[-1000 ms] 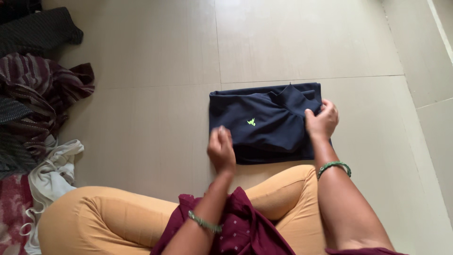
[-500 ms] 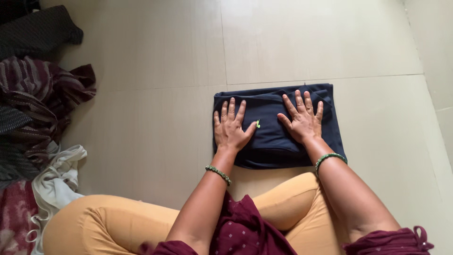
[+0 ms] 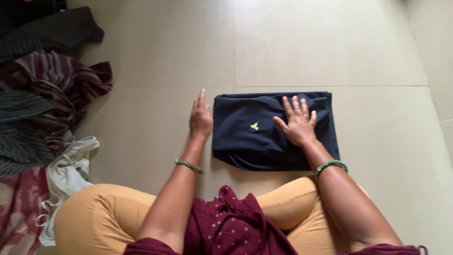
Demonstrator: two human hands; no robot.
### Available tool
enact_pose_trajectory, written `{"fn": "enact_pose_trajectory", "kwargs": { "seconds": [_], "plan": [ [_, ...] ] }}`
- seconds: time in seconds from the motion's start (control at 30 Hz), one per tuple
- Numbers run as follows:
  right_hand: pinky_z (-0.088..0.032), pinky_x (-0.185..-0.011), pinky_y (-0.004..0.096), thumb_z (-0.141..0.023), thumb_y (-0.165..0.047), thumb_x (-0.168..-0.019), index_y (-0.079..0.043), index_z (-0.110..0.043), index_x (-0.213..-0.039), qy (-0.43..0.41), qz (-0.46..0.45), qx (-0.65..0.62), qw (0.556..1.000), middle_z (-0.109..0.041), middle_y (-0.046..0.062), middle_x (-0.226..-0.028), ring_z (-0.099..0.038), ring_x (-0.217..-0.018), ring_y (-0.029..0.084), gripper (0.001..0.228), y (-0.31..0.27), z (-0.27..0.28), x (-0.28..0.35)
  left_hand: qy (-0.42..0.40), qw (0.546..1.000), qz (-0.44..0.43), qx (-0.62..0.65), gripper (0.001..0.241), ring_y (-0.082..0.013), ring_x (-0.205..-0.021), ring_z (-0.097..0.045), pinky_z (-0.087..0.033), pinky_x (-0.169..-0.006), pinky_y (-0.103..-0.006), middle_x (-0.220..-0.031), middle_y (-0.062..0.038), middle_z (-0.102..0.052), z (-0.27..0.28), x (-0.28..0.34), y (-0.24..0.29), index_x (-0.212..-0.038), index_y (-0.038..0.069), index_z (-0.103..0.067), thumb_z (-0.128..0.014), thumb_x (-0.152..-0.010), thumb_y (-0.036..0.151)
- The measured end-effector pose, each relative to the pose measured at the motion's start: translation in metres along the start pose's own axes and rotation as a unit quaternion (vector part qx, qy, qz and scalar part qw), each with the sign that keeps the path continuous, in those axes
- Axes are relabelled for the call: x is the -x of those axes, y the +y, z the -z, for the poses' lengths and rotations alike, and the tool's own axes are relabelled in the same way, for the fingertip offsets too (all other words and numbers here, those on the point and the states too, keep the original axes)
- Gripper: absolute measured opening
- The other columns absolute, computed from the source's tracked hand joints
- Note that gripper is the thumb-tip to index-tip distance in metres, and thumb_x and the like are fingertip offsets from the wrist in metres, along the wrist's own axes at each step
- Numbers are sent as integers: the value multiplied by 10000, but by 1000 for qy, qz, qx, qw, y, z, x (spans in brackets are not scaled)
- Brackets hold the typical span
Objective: The person folds a dark blue garment and then a striped polo shirt on the floor, smoothing and aligning each piece before stacking them with other folded clothes nearby.
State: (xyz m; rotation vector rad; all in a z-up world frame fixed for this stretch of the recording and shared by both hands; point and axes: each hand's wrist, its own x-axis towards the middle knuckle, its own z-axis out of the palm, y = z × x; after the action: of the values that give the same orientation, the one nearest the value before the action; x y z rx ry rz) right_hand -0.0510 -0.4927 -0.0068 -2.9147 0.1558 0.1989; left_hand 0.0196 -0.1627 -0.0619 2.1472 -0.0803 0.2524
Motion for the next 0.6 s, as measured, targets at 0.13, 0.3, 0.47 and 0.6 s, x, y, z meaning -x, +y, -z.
{"fn": "enact_pose_trajectory", "kwargs": {
  "seconds": [0.13,0.3,0.47,0.6],
  "plan": [
    [-11,-1224,631,-563,-737,-842,-325,-169,-1645,33,26,3,999,-121,65,-1722,9,-1604,279,985,-6,12,8,-150,986,-61,-28,415,-256,-1354,-516,-386,-1203,-436,-1428,1,-666,16,-44,5,-1369,229,-670,-514,-984,235],
    [38,-1162,646,-598,-812,-717,-341,-75,-1610,-47,75,36,995,31,65,-1697,109,-1543,302,1137,-26,14,16,-341,938,6,-68,541,-244,-1307,-463,-336,-1168,-429,-1172,-54,-733,3,-84,51,-1145,187,-794,-493,-961,597],
    [69,-1163,674,-496,-824,-808,-355,-10,-1624,-120,11,64,991,129,36,-1710,168,-1549,291,1059,-17,12,8,-410,882,-93,-213,786,-236,-1267,-461,-200,-1169,-458,-1017,-50,-750,7,-102,66,-1047,224,-808,-296,-906,804],
    [27,-1183,676,-415,-762,-908,-347,-50,-1639,-99,29,31,994,83,43,-1729,123,-1583,267,917,-8,4,-2,-436,807,-173,-357,822,-219,-1336,-476,-226,-1213,-466,-1040,-61,-768,19,-104,47,-830,108,-818,-349,-968,768]
  ]
}}
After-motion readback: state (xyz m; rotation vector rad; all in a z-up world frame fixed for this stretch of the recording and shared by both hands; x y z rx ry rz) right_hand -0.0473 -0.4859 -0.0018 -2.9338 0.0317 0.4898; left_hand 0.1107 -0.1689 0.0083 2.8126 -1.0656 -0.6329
